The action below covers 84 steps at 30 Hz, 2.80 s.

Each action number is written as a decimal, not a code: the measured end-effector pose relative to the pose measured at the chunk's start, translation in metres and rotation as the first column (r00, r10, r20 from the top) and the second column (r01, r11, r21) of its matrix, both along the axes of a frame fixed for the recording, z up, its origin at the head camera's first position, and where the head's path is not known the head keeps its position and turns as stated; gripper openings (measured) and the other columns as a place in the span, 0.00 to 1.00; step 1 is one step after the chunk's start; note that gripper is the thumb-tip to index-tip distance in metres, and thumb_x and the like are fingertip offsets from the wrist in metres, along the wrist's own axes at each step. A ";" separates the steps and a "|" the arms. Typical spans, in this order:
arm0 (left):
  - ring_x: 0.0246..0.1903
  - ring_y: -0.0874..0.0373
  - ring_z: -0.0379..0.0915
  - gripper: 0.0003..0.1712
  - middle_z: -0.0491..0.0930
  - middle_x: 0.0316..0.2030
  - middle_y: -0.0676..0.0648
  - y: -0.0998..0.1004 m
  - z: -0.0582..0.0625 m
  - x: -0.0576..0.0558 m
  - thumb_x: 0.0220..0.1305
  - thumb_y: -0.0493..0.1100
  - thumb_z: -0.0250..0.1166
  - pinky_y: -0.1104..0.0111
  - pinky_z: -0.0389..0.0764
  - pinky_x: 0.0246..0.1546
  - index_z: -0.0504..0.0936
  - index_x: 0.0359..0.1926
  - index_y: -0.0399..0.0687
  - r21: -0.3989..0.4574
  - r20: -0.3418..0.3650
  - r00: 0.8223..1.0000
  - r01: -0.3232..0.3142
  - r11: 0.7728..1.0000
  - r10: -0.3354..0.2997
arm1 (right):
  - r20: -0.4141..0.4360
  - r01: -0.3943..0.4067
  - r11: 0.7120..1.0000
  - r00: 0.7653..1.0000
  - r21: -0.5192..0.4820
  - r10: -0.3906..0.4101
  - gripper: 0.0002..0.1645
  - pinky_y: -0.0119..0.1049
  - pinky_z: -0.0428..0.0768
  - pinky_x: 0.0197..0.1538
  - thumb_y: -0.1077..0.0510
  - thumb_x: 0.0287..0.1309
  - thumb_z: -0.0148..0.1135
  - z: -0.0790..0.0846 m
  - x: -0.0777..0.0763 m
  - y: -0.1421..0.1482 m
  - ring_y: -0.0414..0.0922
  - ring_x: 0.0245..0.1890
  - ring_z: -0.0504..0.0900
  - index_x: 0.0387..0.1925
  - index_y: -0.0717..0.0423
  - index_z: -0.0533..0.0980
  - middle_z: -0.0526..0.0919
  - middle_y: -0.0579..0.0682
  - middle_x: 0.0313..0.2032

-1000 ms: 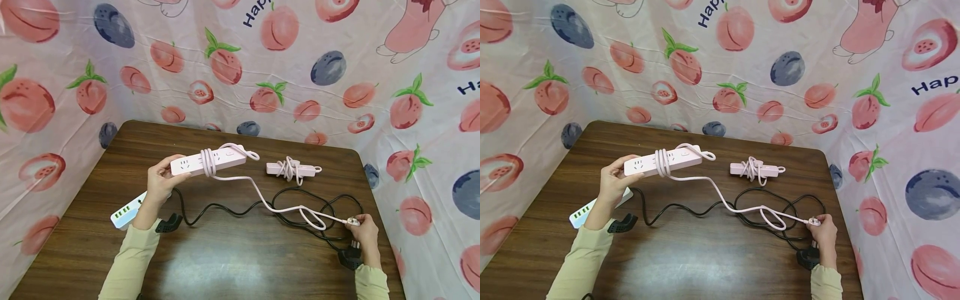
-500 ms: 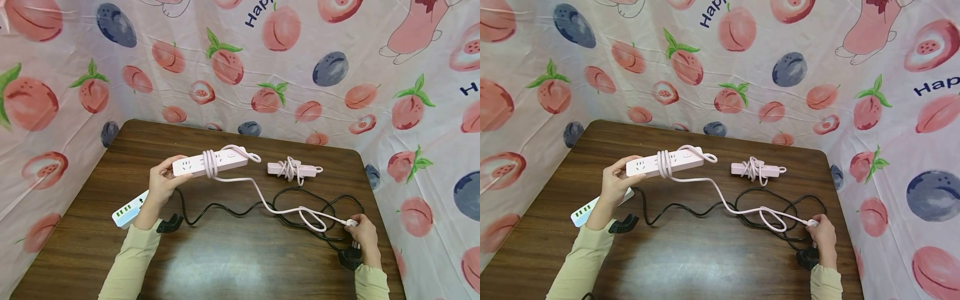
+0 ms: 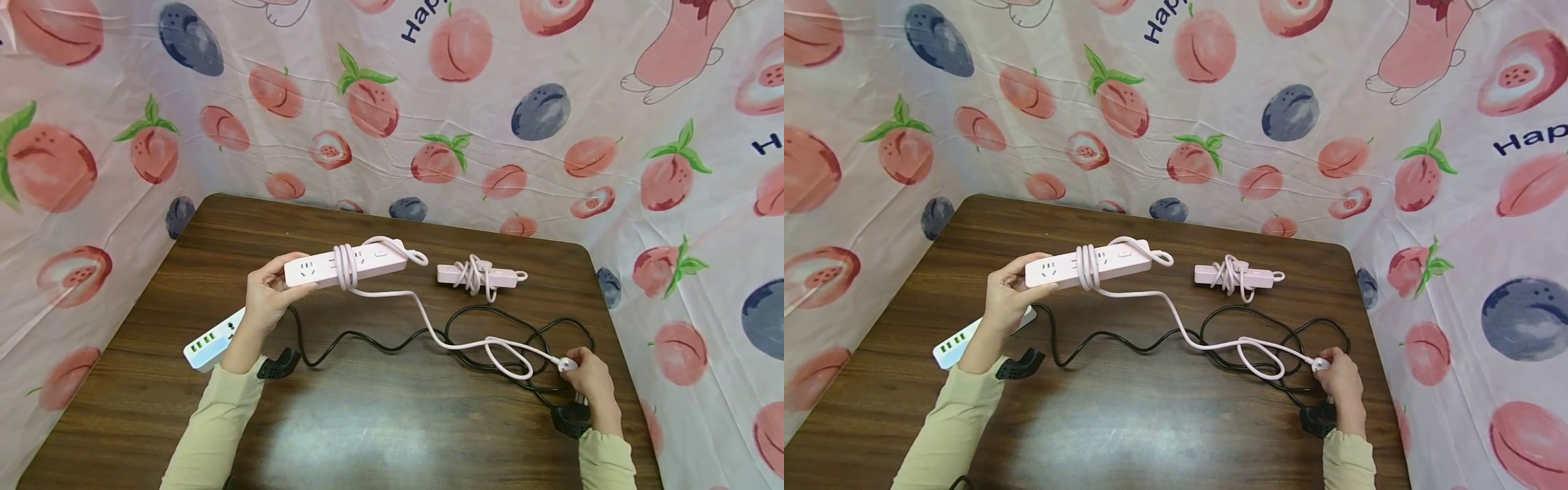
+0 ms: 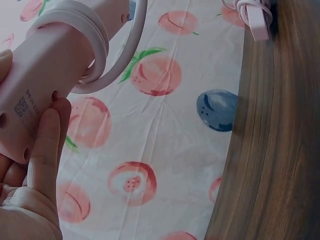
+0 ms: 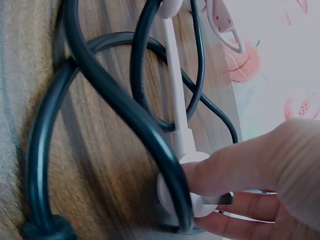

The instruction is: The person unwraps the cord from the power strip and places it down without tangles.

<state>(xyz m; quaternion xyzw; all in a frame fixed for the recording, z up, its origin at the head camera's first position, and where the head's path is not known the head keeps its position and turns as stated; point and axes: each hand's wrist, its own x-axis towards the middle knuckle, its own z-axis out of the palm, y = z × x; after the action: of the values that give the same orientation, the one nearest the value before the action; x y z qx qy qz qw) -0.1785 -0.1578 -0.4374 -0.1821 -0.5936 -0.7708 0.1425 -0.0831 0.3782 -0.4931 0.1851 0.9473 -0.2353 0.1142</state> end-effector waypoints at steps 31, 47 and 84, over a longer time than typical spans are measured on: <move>0.32 0.65 0.76 0.29 0.82 0.36 0.51 0.006 -0.005 0.002 0.34 0.09 0.61 0.78 0.79 0.31 0.68 0.45 0.10 -0.001 -0.016 1.000 -0.014 1.000 0.014 | -0.046 -0.086 0.996 0.995 -0.002 0.085 0.28 0.57 0.71 0.45 0.59 0.47 0.68 0.016 -0.003 -0.010 0.66 0.44 0.74 0.46 0.73 0.69 0.76 0.72 0.44; 0.33 0.64 0.77 0.29 0.82 0.35 0.50 0.007 -0.004 0.005 0.35 0.10 0.62 0.77 0.79 0.29 0.68 0.46 0.11 -0.014 0.009 1.000 -0.013 1.000 0.013 | -0.571 -0.406 0.913 0.757 -0.033 0.317 0.14 0.53 0.78 0.39 0.65 0.51 0.68 0.058 -0.044 -0.102 0.57 0.36 0.82 0.40 0.65 0.76 0.83 0.61 0.34; 0.36 0.61 0.76 0.29 0.82 0.37 0.47 0.004 0.000 0.009 0.36 0.12 0.65 0.76 0.79 0.32 0.71 0.46 0.14 0.043 0.002 0.996 0.092 0.995 -0.092 | -0.730 -0.662 0.631 0.649 -0.403 0.214 0.03 0.25 0.68 0.30 0.74 0.49 0.64 0.059 -0.100 -0.217 0.37 0.27 0.69 0.29 0.73 0.78 0.76 0.58 0.25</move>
<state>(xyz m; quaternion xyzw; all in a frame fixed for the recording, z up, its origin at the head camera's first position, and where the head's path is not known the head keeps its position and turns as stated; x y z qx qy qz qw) -0.1693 -0.1535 -0.4377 -0.2047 -0.5681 -0.7895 0.1097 -0.1832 0.1609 -0.4338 -0.2072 0.8023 -0.5524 -0.0905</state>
